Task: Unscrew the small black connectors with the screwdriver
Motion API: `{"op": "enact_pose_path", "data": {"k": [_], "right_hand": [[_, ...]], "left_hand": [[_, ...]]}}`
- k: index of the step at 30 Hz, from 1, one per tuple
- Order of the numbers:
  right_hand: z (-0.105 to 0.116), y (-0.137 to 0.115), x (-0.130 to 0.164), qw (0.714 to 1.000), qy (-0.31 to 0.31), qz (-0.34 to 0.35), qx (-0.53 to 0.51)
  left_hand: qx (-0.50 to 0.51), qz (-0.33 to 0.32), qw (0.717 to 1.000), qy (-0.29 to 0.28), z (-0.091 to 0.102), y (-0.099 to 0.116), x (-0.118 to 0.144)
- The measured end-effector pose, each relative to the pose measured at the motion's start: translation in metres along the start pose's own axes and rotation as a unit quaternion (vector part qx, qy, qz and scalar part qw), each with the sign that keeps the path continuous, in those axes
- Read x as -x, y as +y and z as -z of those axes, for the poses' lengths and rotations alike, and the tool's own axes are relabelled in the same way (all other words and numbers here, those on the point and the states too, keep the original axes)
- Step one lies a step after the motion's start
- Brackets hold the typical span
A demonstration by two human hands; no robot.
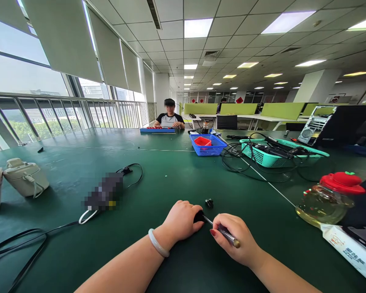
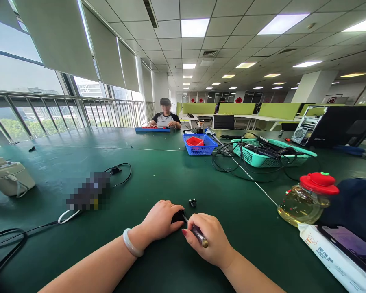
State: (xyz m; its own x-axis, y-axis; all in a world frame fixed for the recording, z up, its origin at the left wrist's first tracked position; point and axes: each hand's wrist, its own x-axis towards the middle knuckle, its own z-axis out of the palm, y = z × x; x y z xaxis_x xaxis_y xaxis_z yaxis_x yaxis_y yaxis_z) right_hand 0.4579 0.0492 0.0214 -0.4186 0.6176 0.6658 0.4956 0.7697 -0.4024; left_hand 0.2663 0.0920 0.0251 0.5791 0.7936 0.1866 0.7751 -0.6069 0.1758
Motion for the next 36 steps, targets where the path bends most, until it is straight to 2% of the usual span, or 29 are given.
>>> {"op": "enact_pose_path", "data": {"k": [4, 7, 9, 11, 15, 17, 20, 22, 26, 29, 33, 36], "right_hand": [[-0.001, 0.003, -0.001, 0.993, -0.009, -0.102, -0.055], [-0.001, 0.007, -0.003, 0.975, -0.005, -0.18, -0.13], [0.001, 0.011, -0.003, 0.956, 0.024, -0.223, -0.188], [0.002, 0.019, -0.003, 0.925, 0.068, -0.268, -0.26], [0.006, 0.041, -0.004, 0.835, 0.164, -0.348, -0.393], [0.007, 0.05, -0.005, 0.806, 0.206, -0.367, -0.417], [0.007, 0.058, -0.005, 0.779, 0.242, -0.396, -0.422], [0.006, 0.059, -0.005, 0.777, 0.243, -0.412, -0.41], [0.002, 0.057, -0.003, 0.812, 0.218, -0.403, -0.363], [-0.001, 0.056, -0.002, 0.832, 0.195, -0.399, -0.332], [-0.003, 0.059, 0.0, 0.84, 0.184, -0.4, -0.317], [-0.004, 0.059, 0.001, 0.845, 0.175, -0.397, -0.312]], "left_hand": [[0.004, -0.009, 1.0, 0.0, 0.001, 0.001, 0.0], [0.008, -0.016, 1.0, 0.005, 0.001, 0.001, 0.001], [0.012, -0.015, 1.0, 0.008, 0.001, 0.0, 0.001], [0.018, -0.009, 1.0, 0.009, 0.001, 0.001, 0.001], [0.038, -0.001, 0.999, 0.009, 0.002, 0.002, 0.002], [0.05, 0.002, 0.999, 0.017, 0.002, 0.002, 0.002], [0.07, 0.024, 0.996, 0.049, 0.002, 0.002, 0.002], [0.073, 0.054, 0.993, 0.078, 0.0, 0.001, 0.001], [0.045, 0.106, 0.986, 0.117, -0.002, -0.001, 0.0], [0.006, 0.133, 0.987, 0.093, -0.003, -0.002, 0.0], [-0.041, 0.164, 0.985, 0.036, -0.004, -0.003, 0.001], [-0.062, 0.176, 0.982, 0.016, -0.005, -0.005, 0.001]]}}
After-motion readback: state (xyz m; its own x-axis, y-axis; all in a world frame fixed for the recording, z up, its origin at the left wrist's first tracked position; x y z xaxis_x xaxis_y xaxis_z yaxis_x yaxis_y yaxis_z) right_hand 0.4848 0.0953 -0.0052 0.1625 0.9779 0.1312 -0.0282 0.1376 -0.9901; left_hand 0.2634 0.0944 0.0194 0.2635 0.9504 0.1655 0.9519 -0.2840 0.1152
